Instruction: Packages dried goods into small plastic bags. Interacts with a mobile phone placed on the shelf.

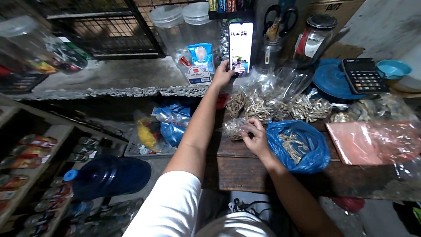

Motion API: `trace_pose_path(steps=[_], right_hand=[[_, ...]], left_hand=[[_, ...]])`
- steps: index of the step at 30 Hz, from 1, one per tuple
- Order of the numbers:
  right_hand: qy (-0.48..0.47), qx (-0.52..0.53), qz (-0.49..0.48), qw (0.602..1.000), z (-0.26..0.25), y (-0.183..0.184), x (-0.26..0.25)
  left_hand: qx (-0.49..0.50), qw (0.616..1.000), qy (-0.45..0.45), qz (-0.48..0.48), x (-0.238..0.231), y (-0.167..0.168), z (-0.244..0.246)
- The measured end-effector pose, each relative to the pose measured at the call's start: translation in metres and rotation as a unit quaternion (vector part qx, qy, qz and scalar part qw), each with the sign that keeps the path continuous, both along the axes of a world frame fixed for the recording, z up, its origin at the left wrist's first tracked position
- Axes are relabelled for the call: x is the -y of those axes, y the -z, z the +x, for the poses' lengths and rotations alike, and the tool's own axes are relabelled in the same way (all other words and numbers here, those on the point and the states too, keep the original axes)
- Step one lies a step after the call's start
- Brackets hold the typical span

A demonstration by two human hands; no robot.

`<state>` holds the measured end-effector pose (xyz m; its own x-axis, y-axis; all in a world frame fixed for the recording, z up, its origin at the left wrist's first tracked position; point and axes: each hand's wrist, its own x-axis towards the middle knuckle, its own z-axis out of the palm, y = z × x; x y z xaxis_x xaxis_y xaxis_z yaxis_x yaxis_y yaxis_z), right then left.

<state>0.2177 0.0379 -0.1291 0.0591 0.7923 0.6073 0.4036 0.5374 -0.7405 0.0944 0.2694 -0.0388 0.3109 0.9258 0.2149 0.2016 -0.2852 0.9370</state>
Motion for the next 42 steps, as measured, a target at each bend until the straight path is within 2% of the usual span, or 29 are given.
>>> trace_pose_path(steps=[42], right_hand=[[-0.002,0.005,-0.002,1.0,-0.0003,-0.0009,0.0002]], left_hand=[[0.011,1.0,-0.002,-0.009,0.0031,-0.0018,0.0006]])
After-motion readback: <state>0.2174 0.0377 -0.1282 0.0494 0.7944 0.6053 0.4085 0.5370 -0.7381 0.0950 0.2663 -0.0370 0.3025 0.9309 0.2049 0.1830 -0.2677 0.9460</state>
